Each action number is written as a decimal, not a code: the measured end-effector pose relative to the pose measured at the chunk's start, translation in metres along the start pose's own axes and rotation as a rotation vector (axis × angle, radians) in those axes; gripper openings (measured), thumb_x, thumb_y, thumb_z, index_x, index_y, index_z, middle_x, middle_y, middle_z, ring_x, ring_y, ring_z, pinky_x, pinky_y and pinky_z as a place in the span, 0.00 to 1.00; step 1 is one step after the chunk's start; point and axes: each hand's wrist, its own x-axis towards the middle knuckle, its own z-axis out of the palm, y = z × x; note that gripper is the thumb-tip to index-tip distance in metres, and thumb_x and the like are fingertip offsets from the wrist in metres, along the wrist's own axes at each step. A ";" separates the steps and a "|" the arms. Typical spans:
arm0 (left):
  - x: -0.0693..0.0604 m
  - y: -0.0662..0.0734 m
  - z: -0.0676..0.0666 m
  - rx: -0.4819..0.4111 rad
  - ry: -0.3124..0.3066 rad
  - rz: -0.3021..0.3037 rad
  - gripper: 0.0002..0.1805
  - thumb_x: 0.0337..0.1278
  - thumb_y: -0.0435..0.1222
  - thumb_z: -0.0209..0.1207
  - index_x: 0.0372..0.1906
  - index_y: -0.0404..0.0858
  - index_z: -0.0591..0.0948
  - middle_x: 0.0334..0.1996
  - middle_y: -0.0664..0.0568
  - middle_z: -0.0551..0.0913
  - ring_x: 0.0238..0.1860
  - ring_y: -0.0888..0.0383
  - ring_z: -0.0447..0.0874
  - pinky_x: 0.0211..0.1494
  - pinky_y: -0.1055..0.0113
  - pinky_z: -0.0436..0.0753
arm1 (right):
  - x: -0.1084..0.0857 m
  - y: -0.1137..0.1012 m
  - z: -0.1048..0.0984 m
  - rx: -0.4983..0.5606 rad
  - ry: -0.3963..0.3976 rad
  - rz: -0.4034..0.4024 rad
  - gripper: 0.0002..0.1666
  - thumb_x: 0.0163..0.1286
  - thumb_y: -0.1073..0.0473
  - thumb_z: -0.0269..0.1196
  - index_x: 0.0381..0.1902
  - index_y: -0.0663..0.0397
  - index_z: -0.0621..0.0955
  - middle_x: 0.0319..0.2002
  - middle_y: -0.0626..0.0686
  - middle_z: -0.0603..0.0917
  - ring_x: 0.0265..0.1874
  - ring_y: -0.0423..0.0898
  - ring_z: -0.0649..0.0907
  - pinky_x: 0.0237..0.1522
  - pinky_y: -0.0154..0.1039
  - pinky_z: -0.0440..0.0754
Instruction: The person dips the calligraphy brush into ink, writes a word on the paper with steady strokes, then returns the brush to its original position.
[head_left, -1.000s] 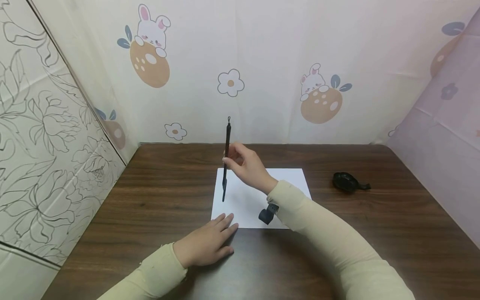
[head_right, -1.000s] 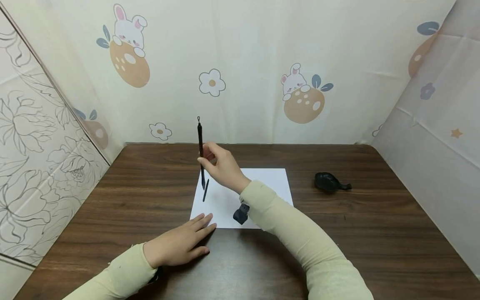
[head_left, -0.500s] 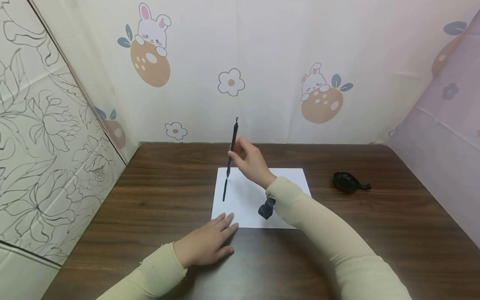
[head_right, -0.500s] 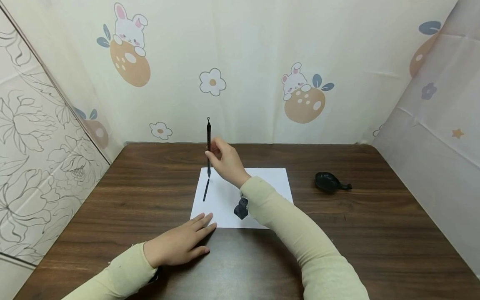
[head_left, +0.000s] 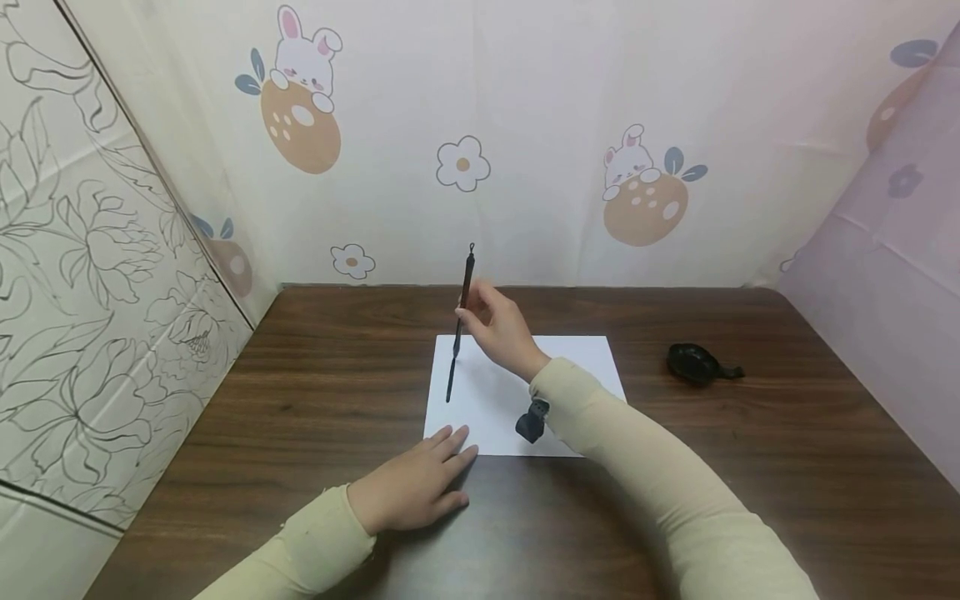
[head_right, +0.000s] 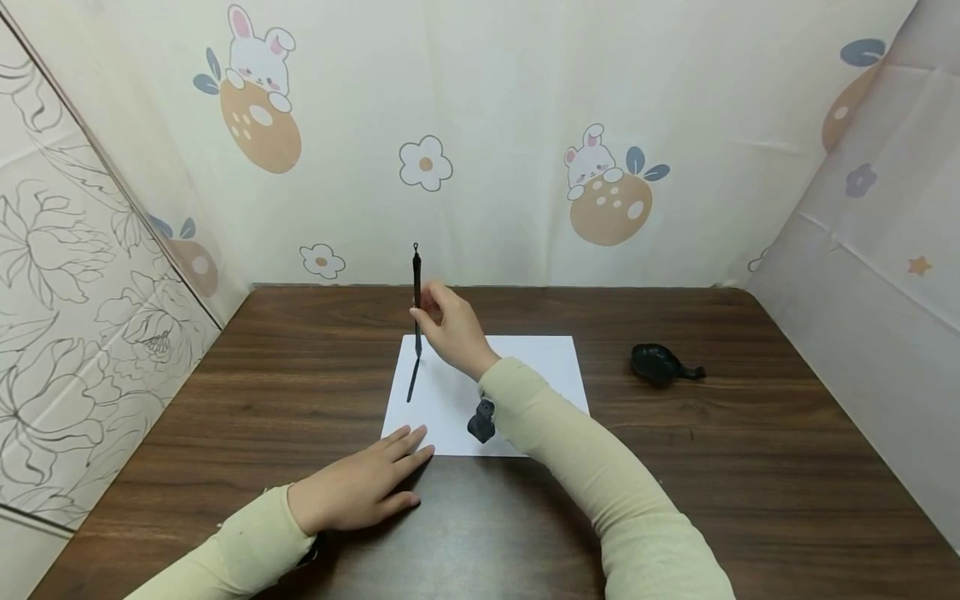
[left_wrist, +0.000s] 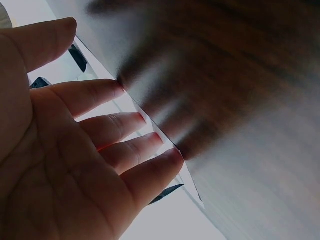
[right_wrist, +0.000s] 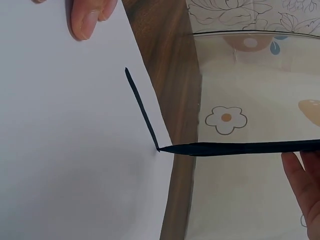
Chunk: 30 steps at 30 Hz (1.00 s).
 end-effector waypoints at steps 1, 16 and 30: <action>0.000 0.000 0.000 0.001 -0.001 0.000 0.32 0.67 0.49 0.55 0.71 0.39 0.68 0.75 0.42 0.62 0.75 0.43 0.60 0.75 0.51 0.66 | -0.001 0.000 0.000 0.000 -0.003 0.005 0.08 0.73 0.59 0.59 0.47 0.52 0.75 0.40 0.51 0.81 0.43 0.45 0.82 0.45 0.41 0.85; 0.001 0.000 0.002 0.000 0.017 0.003 0.32 0.67 0.49 0.55 0.71 0.39 0.68 0.74 0.41 0.62 0.75 0.42 0.60 0.75 0.51 0.66 | -0.010 -0.002 -0.002 0.006 -0.019 0.023 0.10 0.71 0.60 0.61 0.49 0.52 0.77 0.40 0.51 0.82 0.45 0.46 0.83 0.50 0.42 0.86; -0.001 0.001 0.001 -0.004 0.026 0.010 0.32 0.67 0.48 0.56 0.71 0.38 0.69 0.74 0.40 0.63 0.74 0.42 0.61 0.74 0.50 0.66 | -0.021 -0.003 -0.011 -0.009 -0.041 0.039 0.15 0.71 0.58 0.62 0.53 0.55 0.77 0.42 0.52 0.82 0.40 0.46 0.84 0.43 0.40 0.87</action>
